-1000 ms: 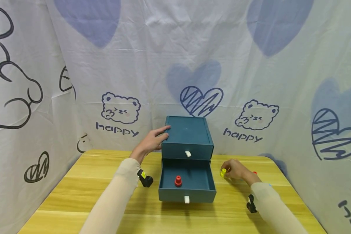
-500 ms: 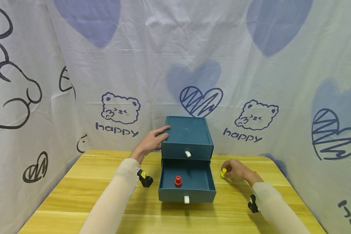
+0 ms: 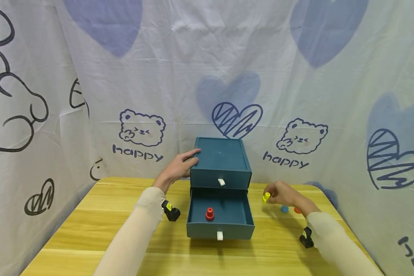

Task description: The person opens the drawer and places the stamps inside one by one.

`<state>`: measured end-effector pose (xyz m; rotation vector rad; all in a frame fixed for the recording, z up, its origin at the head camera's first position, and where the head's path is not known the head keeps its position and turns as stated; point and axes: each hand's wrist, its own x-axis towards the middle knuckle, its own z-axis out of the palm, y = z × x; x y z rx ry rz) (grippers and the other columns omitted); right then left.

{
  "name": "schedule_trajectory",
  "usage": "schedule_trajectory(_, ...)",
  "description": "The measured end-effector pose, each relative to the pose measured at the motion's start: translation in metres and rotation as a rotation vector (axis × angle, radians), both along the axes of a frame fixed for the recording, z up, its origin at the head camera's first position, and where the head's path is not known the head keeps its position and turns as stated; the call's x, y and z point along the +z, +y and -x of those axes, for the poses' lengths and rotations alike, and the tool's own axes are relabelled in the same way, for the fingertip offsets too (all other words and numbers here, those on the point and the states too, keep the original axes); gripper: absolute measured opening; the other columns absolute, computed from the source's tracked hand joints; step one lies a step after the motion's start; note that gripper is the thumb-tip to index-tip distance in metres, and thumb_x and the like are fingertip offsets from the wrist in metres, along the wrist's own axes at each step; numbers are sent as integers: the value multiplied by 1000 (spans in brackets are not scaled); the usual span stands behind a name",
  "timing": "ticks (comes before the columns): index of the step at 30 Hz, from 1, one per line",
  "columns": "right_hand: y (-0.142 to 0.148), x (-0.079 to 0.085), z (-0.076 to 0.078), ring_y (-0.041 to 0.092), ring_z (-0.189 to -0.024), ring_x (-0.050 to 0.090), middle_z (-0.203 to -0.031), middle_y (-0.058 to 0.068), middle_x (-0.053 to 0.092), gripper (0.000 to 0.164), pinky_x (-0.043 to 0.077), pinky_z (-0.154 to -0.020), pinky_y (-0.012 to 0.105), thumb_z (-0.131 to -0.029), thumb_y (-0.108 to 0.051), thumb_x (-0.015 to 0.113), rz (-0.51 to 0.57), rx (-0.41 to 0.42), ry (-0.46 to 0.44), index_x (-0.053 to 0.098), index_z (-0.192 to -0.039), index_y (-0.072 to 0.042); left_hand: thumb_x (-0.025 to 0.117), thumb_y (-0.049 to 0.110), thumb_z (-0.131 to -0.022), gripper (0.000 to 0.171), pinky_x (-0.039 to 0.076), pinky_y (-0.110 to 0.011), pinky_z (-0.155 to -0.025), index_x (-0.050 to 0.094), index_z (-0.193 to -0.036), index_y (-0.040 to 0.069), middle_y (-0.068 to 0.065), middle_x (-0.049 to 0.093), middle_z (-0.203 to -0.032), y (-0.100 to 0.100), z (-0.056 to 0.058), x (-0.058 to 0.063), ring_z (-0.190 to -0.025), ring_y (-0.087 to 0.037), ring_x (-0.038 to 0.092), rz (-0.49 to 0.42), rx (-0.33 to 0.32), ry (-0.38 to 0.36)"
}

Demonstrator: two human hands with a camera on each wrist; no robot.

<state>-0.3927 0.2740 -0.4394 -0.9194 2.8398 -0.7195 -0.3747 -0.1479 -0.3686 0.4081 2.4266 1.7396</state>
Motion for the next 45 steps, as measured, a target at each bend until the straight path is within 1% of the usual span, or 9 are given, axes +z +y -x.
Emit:
schedule_trajectory(5, -4, 16, -7, 10, -80, 68, -93, 5, 77, 16, 60, -72, 25, -86, -3, 80, 5, 28, 3, 77, -102, -4, 51, 36, -108, 52, 44, -61, -115, 40, -159, 34, -7, 21, -173, 0, 0, 0, -153, -36, 38, -2, 0, 0)
schedule_trajectory(9, -7, 28, -11, 8, -79, 68, -92, 4, 77, 15, 59, -73, 22, -86, -3, 79, -3, 45, 3, 77, -101, -5, 51, 36, -108, 52, 44, -61, -115, 41, -159, 34, -7, 21, -173, 0, 0, 0, -152, -37, 39, -4, 2, -1)
schedule_trajectory(14, -12, 42, -17, 6, -78, 66, -91, 1, 77, 15, 59, -76, 23, -86, -4, 80, -8, 61, 10, 76, -101, -7, 51, 36, -108, 52, 44, -61, -115, 41, -159, 34, -8, 21, -173, 1, 0, -1, -151, -36, 40, -7, 0, -3)
schedule_trajectory(17, -15, 50, -22, 6, -78, 64, -91, 0, 76, 14, 60, -77, 24, -87, -5, 80, -2, 86, 20, 77, -100, -9, 51, 35, -108, 52, 43, -61, -115, 41, -159, 34, -8, 21, -173, 1, 0, -1, -151, -36, 41, -9, 0, -1)
schedule_trajectory(21, -18, 59, -28, 6, -78, 64, -93, 1, 76, 14, 62, -80, 27, -87, -6, 79, 9, 116, 20, 77, -101, -11, 51, 36, -108, 52, 44, -61, -115, 41, -159, 34, -8, 21, -173, 1, 0, -1, -151, -36, 40, -9, -1, 1)
schedule_trajectory(25, -23, 68, -35, 6, -79, 64, -93, 0, 77, 15, 63, -80, 28, -88, -6, 79, 15, 135, 15, 77, -102, -9, 51, 36, -108, 52, 44, -61, -115, 41, -159, 34, -8, 21, -173, 1, 0, -1, -151, -36, 40, -6, 1, 1)
schedule_trajectory(32, -34, 83, -46, 6, -79, 63, -92, -4, 76, 15, 64, -81, 28, -89, -8, 79, 4, 162, 25, 77, -103, -11, 51, 36, -109, 52, 44, -61, -115, 41, -159, 34, -8, 22, -173, 1, 0, 0, -151, -36, 40, -5, 1, 5)
schedule_trajectory(38, -46, 95, -56, 6, -80, 66, -94, -4, 76, 18, 64, -81, 27, -89, -7, 79, -3, 186, 36, 77, -106, -9, 51, 35, -109, 51, 44, -60, -115, 41, -159, 34, -8, 22, -173, 1, 0, -1, -151, -37, 40, -6, 3, 7)
schedule_trajectory(45, -64, 102, -63, 6, -78, 65, -93, -5, 76, 17, 63, -80, 26, -89, -10, 80, -47, 196, 21, 77, -106, -13, 51, 36, -109, 51, 44, -60, -115, 41, -159, 35, -8, 22, -173, 1, 0, 0, -151, -37, 41, -7, 3, 8)
